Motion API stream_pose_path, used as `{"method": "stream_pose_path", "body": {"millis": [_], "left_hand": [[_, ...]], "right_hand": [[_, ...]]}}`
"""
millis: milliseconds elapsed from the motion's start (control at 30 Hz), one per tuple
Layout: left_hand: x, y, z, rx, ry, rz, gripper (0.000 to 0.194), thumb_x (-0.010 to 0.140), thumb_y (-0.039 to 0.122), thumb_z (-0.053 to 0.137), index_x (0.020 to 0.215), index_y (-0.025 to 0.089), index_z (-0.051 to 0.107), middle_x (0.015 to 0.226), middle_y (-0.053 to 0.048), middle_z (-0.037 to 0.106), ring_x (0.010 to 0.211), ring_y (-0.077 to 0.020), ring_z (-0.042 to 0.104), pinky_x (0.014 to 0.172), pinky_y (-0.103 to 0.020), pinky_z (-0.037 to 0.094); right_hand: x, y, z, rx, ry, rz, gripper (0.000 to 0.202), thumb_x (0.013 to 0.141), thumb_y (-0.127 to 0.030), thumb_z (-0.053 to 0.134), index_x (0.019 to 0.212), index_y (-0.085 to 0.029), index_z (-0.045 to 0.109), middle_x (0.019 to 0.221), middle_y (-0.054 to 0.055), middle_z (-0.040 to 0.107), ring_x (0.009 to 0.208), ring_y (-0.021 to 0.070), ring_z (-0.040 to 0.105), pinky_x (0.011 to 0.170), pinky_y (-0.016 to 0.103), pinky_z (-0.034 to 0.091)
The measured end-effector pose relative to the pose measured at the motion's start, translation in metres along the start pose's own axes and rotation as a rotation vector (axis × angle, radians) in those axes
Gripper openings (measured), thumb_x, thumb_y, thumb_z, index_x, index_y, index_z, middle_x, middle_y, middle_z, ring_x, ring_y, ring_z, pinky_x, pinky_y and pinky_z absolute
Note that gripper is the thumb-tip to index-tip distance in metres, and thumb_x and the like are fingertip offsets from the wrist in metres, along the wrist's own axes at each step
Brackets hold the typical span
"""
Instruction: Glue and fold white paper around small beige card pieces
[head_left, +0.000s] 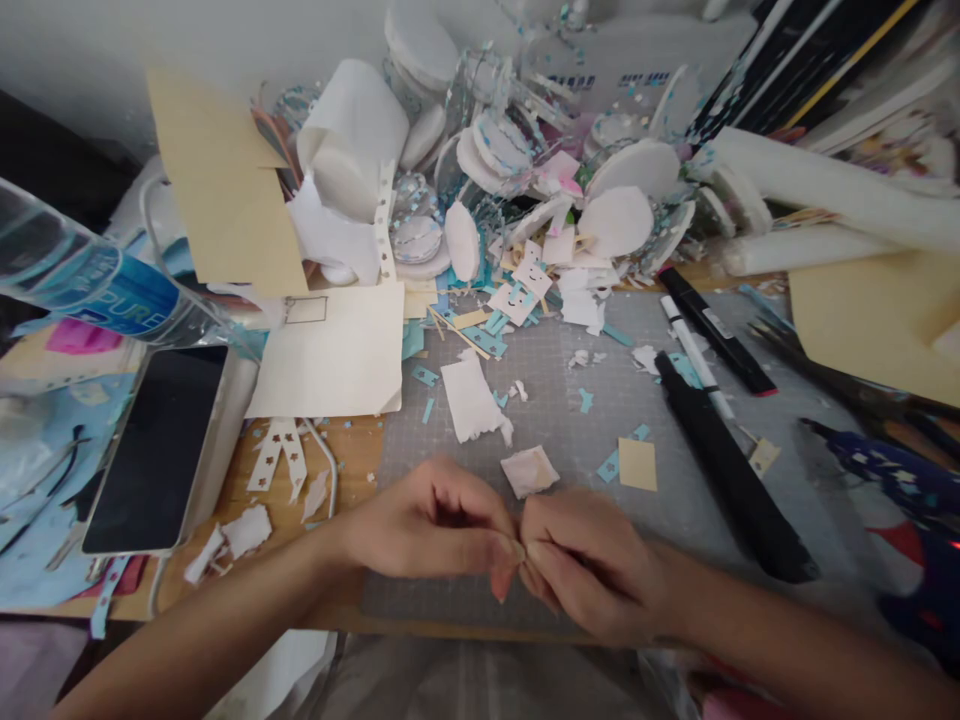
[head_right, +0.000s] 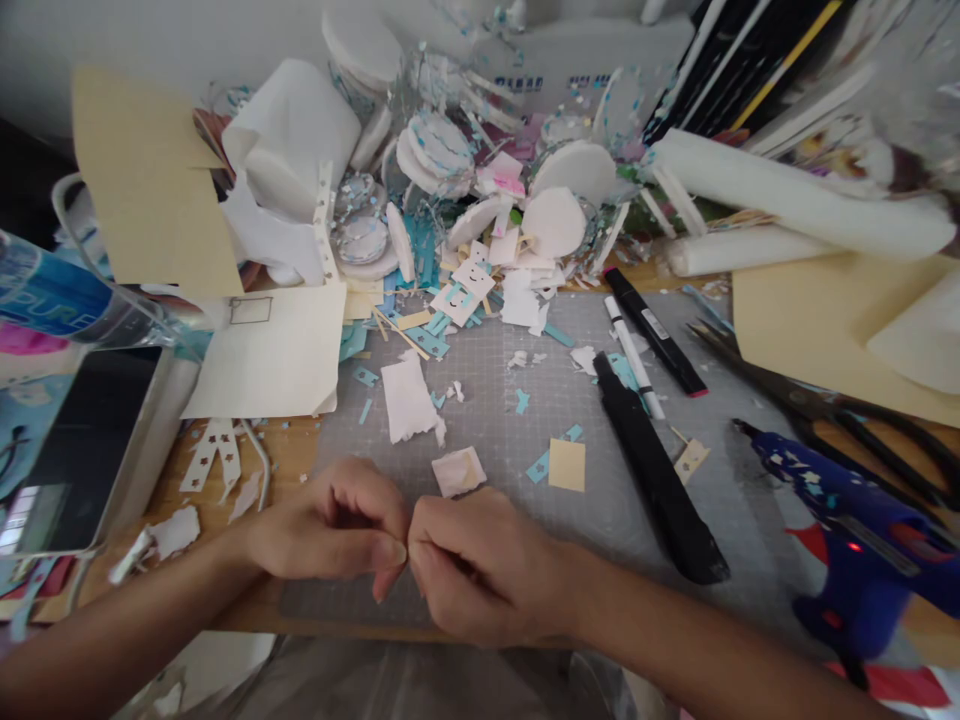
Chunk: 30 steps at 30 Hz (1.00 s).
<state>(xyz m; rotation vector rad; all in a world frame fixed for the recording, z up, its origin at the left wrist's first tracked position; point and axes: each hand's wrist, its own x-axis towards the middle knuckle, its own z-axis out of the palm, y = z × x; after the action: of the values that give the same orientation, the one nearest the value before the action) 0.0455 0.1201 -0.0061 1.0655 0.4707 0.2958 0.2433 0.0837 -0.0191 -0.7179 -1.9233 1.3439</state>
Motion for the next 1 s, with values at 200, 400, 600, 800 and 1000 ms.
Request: {"method": "stream_pose_path", "body": {"millis": [200,400,600,800,1000], "left_hand": [[-0.002,-0.005,0.001,0.078,0.047,0.026,0.03,0.087,0.033,0.065,0.065,0.013,0.068,0.062,-0.006,0.067,0.057,-0.0109,0.055,0.055,-0.02,0.043],[-0.004,-0.006,0.001,0.211,0.055,0.029,0.024,0.087,0.028,0.062,0.073,0.012,0.073,0.064,-0.007,0.069,0.052,-0.0101,0.052,0.05,-0.02,0.04],[-0.01,0.02,0.02,0.377,0.113,0.084,0.027,0.091,0.029,0.059,0.077,0.012,0.074,0.068,-0.008,0.072,0.059,-0.0121,0.059,0.057,-0.021,0.045],[-0.022,0.03,0.046,0.411,0.199,0.112,0.027,0.092,0.027,0.056,0.079,0.011,0.074,0.073,-0.007,0.073,0.064,-0.0125,0.061,0.06,-0.02,0.044],[-0.026,0.011,0.058,0.369,0.352,0.09,0.032,0.091,0.037,0.059,0.077,0.011,0.073,0.067,-0.003,0.066,0.06,-0.0104,0.052,0.058,-0.02,0.041]], "right_hand": [[0.002,-0.003,0.002,-0.189,0.106,-0.086,0.016,0.08,-0.012,0.044,0.068,-0.022,0.039,0.05,-0.01,0.04,0.041,0.0044,0.033,0.043,0.018,0.027],[0.002,-0.01,0.002,-0.264,0.115,-0.134,0.018,0.077,-0.011,0.041,0.063,-0.021,0.042,0.048,-0.009,0.035,0.041,0.0048,0.032,0.044,0.021,0.027],[0.001,-0.025,0.002,-0.319,0.227,-0.228,0.018,0.081,-0.011,0.043,0.067,-0.021,0.048,0.05,-0.009,0.04,0.042,0.0048,0.034,0.046,0.02,0.028],[-0.004,-0.035,0.003,-0.366,0.265,-0.311,0.019,0.078,-0.009,0.043,0.064,-0.021,0.047,0.05,-0.007,0.044,0.044,0.006,0.036,0.048,0.02,0.03],[-0.012,-0.019,0.011,-0.367,0.218,-0.305,0.017,0.075,-0.008,0.044,0.065,-0.021,0.045,0.051,-0.008,0.045,0.044,0.0053,0.036,0.047,0.02,0.029]]}}
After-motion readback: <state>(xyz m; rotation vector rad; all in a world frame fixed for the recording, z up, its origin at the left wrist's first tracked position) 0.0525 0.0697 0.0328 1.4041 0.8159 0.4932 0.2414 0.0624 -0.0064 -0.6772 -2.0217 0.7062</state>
